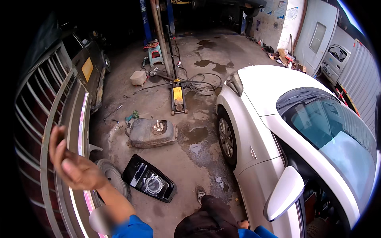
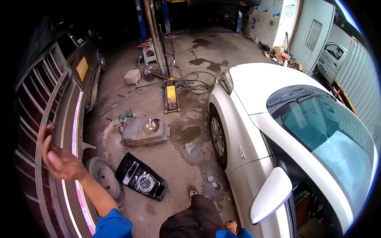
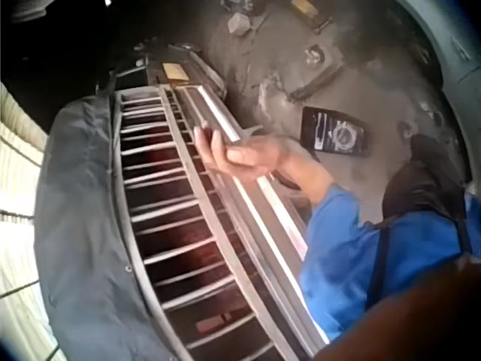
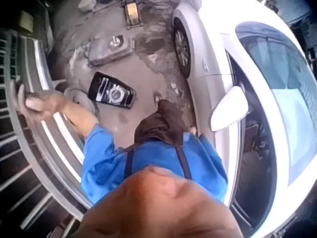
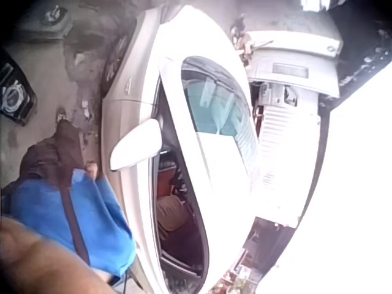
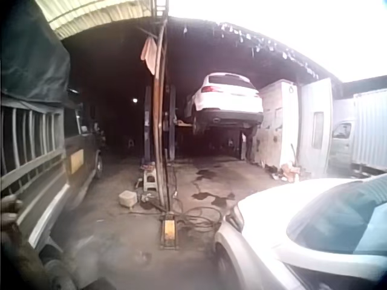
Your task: The person uses an air nozzle to clean a fuel tank, removes bolts with a ratchet and socket, and then uses a hammer and screwdriver to strike the retaining ring of the fuel pump assembly.
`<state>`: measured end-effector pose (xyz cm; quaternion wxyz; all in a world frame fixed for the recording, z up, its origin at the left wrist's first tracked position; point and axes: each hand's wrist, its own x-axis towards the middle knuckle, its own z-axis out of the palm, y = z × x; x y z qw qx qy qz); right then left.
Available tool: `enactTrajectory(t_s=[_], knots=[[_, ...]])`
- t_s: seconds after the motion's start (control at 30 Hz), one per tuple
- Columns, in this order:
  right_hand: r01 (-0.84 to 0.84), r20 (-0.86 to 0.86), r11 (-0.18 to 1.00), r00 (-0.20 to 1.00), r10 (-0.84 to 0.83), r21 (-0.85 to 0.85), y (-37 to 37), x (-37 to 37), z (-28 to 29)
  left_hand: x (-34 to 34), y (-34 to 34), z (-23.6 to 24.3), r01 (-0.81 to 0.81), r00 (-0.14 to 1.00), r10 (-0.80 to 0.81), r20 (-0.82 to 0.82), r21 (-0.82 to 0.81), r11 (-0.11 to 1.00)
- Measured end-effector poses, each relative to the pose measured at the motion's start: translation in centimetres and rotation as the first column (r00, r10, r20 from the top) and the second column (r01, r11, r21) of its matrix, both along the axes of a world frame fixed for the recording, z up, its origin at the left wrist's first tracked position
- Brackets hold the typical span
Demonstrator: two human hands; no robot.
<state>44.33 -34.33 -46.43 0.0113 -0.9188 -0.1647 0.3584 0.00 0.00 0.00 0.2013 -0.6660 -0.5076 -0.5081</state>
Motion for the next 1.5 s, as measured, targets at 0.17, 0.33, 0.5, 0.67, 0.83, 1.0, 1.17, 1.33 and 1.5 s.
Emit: enactTrajectory(t_s=[0.17,0.33,0.5,0.67,0.83,1.0,1.17,1.33,1.5], knots=[[-0.213,-0.079,0.825,0.952,0.296,0.524,26.0,-3.5,1.4,-7.6,2.6,-23.2,-0.177,0.983,-0.049,-0.175,-0.856,-0.486],[0.396,-0.554,0.811,0.826,-0.110,0.430,43.4,-3.4,3.8,-6.2,-4.1,-42.9,0.800,0.501,0.847,0.178,-0.469,-0.374],[-0.308,-0.104,0.928,0.937,0.334,0.212,51.7,0.0,-6.2,-8.8,10.4,-48.2,0.917,0.278,0.935,0.218,-0.351,-0.191],[-0.226,-0.049,0.972,0.972,0.230,0.071,65.0,-1.7,-12.5,-14.1,37.3,-52.8,0.608,0.071,0.905,0.420,-0.738,0.295],[-0.520,0.090,0.835,0.854,0.512,0.183,85.5,-4.7,-11.8,-12.3,70.5,-43.3,0.650,0.388,0.644,0.660,-0.691,0.316],[-0.629,0.028,0.719,0.758,0.652,0.296,106.9,-9.0,-3.8,-8.1,89.5,-33.0,0.727,0.426,0.232,0.874,-0.484,0.487],[-0.760,0.131,0.593,0.638,0.758,0.267,129.1,-10.5,-6.0,-13.5,94.3,-41.6,0.572,0.391,0.522,0.758,-0.644,0.508],[-0.279,-0.399,0.824,0.769,0.499,0.493,152.0,-18.1,0.6,-18.6,80.9,-52.2,0.544,-0.095,0.987,0.125,-0.824,0.157],[-0.320,-0.372,0.708,0.676,0.636,0.630,169.2,-30.9,3.9,-21.5,76.9,-51.7,0.468,-0.621,0.784,0.013,-0.796,0.383]])
